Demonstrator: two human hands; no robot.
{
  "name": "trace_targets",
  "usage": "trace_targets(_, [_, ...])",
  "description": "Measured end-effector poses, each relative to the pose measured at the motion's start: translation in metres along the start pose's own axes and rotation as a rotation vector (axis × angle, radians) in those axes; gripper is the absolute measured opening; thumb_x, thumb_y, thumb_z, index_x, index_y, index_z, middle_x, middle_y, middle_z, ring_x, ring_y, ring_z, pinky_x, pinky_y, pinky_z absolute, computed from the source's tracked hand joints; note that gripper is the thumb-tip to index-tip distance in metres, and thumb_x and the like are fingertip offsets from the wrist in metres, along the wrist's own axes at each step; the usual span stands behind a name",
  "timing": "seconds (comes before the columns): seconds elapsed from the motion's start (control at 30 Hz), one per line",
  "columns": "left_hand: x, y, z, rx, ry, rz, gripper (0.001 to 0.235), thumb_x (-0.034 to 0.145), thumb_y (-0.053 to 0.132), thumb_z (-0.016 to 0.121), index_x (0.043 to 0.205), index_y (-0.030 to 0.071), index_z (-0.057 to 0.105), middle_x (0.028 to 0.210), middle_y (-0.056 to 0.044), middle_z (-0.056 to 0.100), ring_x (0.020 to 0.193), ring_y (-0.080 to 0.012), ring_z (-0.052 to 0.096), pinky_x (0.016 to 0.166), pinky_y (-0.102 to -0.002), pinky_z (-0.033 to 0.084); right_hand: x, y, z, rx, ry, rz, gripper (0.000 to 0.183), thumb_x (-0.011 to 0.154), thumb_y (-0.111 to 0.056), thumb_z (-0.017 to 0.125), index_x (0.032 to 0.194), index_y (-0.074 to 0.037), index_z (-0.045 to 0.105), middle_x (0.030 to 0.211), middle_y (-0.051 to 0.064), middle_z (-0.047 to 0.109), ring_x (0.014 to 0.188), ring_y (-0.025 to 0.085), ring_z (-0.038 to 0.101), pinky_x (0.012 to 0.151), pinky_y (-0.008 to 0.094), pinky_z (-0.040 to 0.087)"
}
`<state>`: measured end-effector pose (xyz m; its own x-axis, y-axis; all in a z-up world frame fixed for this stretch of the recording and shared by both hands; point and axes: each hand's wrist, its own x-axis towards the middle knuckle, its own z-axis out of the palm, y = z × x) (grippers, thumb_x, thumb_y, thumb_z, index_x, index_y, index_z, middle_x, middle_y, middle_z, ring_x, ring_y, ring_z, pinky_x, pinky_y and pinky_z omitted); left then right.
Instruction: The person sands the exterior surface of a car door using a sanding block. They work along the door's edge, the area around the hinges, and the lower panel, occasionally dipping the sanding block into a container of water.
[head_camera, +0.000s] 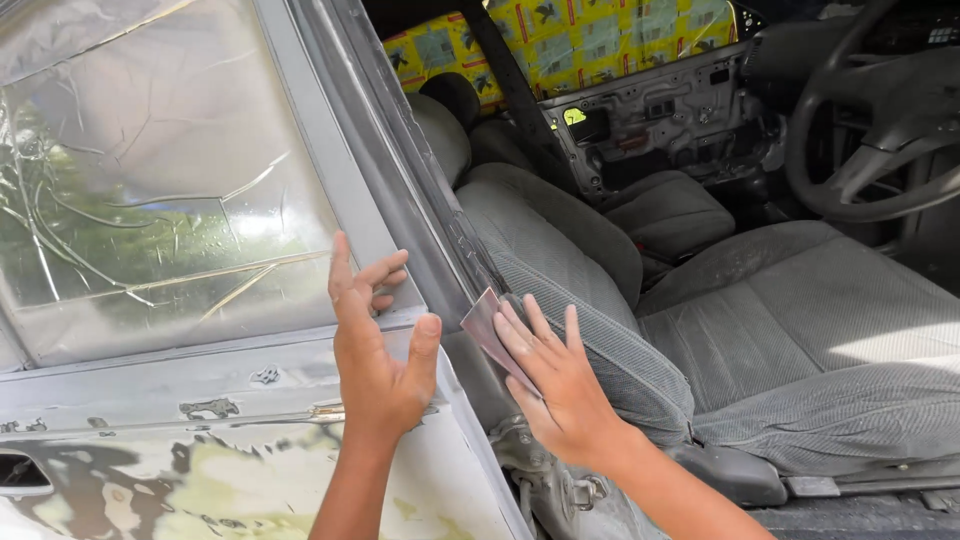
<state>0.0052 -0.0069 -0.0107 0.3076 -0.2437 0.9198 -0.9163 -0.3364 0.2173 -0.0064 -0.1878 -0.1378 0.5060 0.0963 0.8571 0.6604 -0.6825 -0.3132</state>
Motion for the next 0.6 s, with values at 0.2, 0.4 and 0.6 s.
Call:
trace_targets(0.2, [0.000, -0.003, 0.001, 0.052, -0.016, 0.004, 0.079, 0.096, 0.041, 0.054, 0.150, -0.012, 0.031, 0.147, -0.030, 0.046, 0.119, -0.0385, 0.061, 0.099, -0.049, 0.049, 0.127, -0.007, 0.002, -0.030, 0.188, -0.096, 0.055, 0.111, -0.026, 0.046, 0.163, -0.014, 0.033, 0.167, 0.009, 0.037, 0.155, 0.041, 0.029, 0.119, 0.077, 0.010])
trace_targets(0.4, [-0.001, 0.003, -0.001, 0.073, -0.003, -0.015, 0.082, 0.094, 0.044, 0.061, 0.150, -0.009, 0.033, 0.145, -0.022, 0.052, 0.120, -0.0333, 0.062, 0.100, -0.044, 0.049, 0.038, -0.009, -0.009, -0.030, 0.021, -0.026, 0.059, 0.106, -0.023, 0.041, 0.164, -0.018, 0.029, 0.170, 0.004, 0.029, 0.156, 0.035, 0.021, 0.118, 0.070, 0.004])
trace_targets(0.6, [-0.001, -0.001, 0.001, 0.067, 0.003, -0.024, 0.090, 0.095, 0.047, 0.060, 0.158, -0.005, 0.022, 0.140, -0.018, 0.057, 0.118, -0.0294, 0.063, 0.100, -0.041, 0.050, 0.054, -0.003, -0.001, -0.158, 0.038, -0.068, 0.061, 0.108, -0.025, 0.044, 0.165, -0.016, 0.027, 0.171, 0.007, 0.028, 0.155, 0.038, 0.022, 0.116, 0.074, 0.009])
